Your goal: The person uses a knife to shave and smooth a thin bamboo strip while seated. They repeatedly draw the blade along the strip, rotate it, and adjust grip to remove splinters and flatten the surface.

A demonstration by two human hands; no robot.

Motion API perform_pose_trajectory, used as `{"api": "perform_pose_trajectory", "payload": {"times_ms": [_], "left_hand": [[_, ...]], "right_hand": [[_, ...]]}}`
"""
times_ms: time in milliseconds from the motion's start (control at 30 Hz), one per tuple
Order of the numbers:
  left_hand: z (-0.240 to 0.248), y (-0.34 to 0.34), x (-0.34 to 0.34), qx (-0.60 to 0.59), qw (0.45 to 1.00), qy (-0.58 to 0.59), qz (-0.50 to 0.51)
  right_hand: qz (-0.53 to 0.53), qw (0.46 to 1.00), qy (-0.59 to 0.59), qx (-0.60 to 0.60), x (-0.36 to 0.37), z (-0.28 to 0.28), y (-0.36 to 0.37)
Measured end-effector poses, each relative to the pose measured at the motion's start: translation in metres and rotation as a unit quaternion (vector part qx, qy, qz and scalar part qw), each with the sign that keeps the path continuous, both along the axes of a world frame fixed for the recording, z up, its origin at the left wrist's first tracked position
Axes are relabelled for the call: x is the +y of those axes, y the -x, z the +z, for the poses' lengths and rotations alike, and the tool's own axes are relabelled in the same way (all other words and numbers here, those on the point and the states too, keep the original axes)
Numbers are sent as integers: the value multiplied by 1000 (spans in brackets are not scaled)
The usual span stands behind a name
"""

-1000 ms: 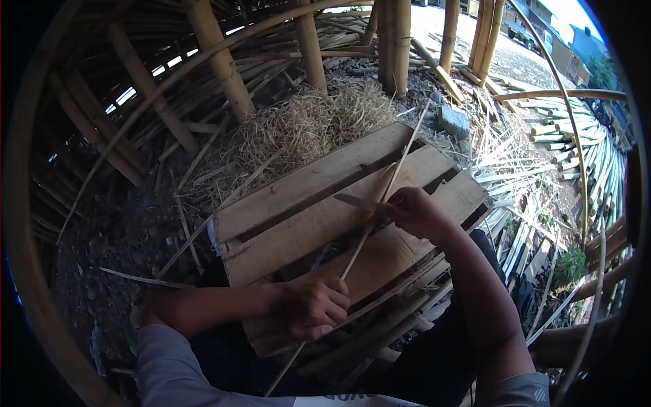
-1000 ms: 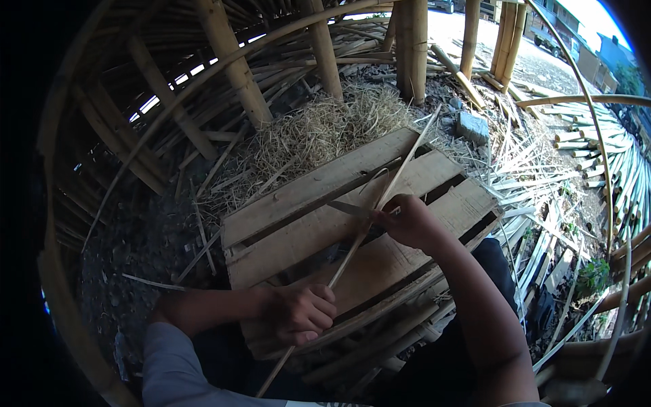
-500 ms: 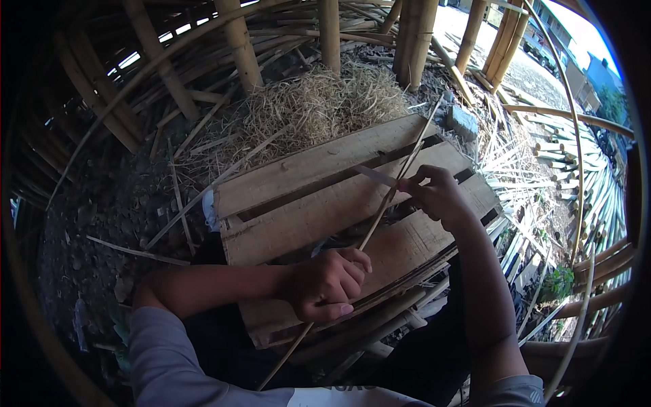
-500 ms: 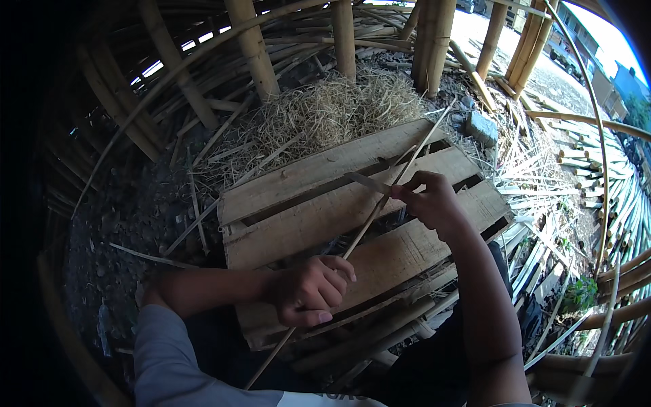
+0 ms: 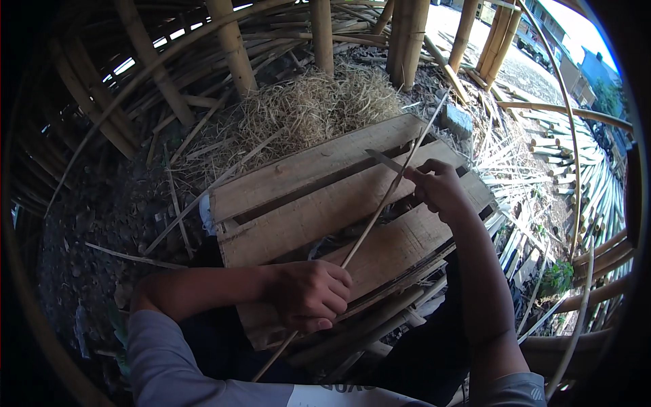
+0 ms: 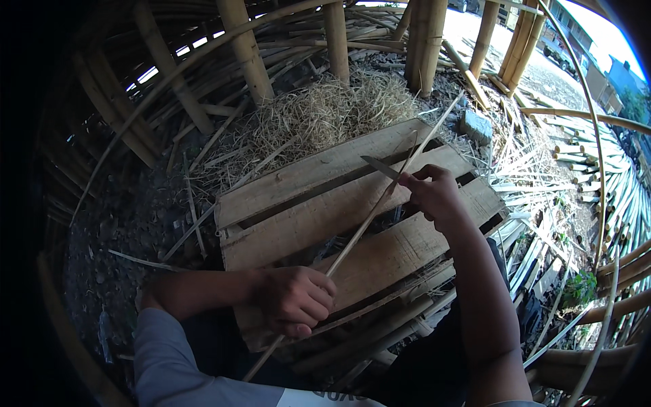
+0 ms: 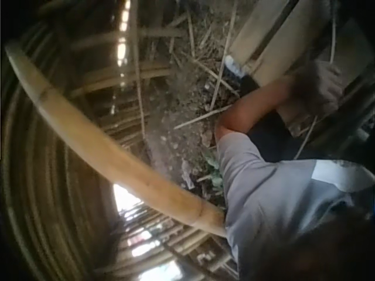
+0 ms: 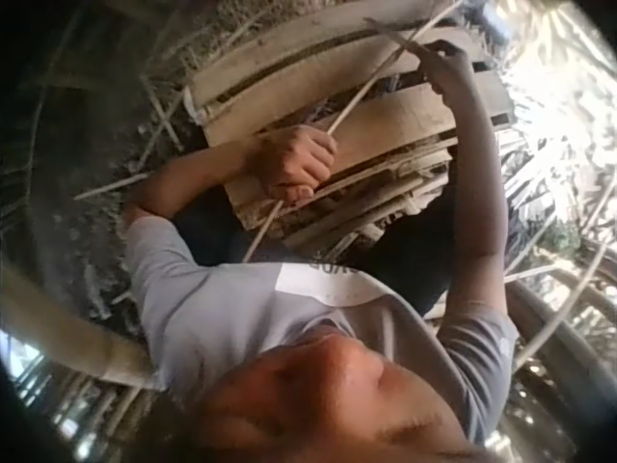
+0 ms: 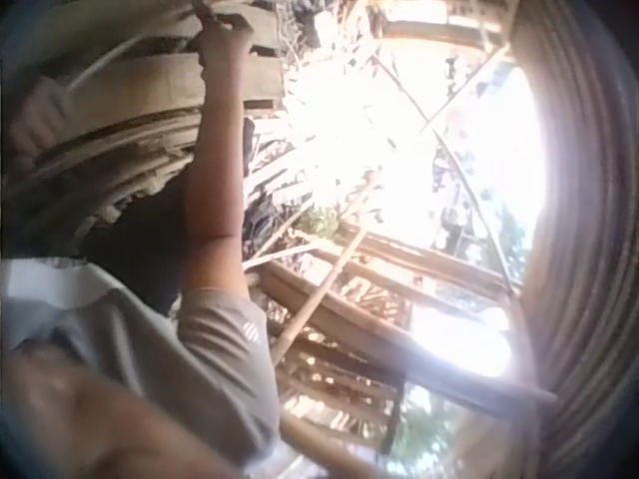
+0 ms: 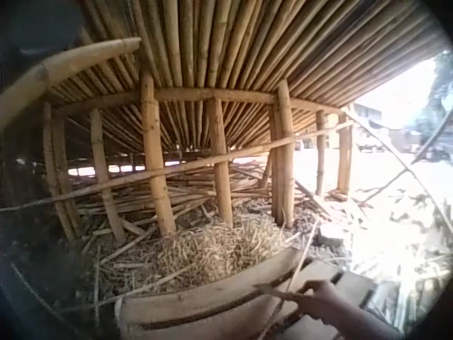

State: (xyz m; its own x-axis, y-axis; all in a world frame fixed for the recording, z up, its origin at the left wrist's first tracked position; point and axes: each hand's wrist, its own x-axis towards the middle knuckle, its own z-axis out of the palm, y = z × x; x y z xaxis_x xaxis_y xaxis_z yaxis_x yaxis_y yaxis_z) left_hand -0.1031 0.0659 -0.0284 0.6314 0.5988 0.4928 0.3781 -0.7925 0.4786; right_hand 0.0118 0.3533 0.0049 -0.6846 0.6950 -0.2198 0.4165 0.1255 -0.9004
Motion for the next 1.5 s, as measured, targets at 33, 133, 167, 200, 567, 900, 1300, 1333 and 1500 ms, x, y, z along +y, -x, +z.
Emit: {"api": "perform_pose_trajectory", "payload": {"times_ms": [33, 133, 167, 200, 567, 900, 1300, 1333, 1500], "left_hand": [[0, -2, -4, 4, 1000, 2, -2], [-3, 0, -10, 7, 998, 55, -5], [-5, -1, -10, -31, 999, 44, -1], [-9, -3, -9, -69, 997, 34, 3], [18, -1, -4, -174, 983, 57, 20], [21, 8, 1, -188, 976, 110, 17], [-7, -17, 1, -80, 995, 64, -6], [-7, -20, 1, -58, 996, 64, -14], [11, -23, -1, 41, 996, 82, -18]], "right_hand": [[-7, 1000, -3, 15, 4, -4, 2], [14, 1000, -7, -5, 5, -6, 4], [20, 1000, -8, -13, 4, -5, 4], [19, 1000, -16, -15, 4, -4, 4], [-56, 979, -190, 57, 24, -13, 17], [19, 1000, -19, 7, 17, -1, 7], [54, 997, 3, -60, -7, -14, 8], [68, 996, -7, -50, -11, -17, 9], [44, 999, 5, -29, -39, -23, 7]]}}
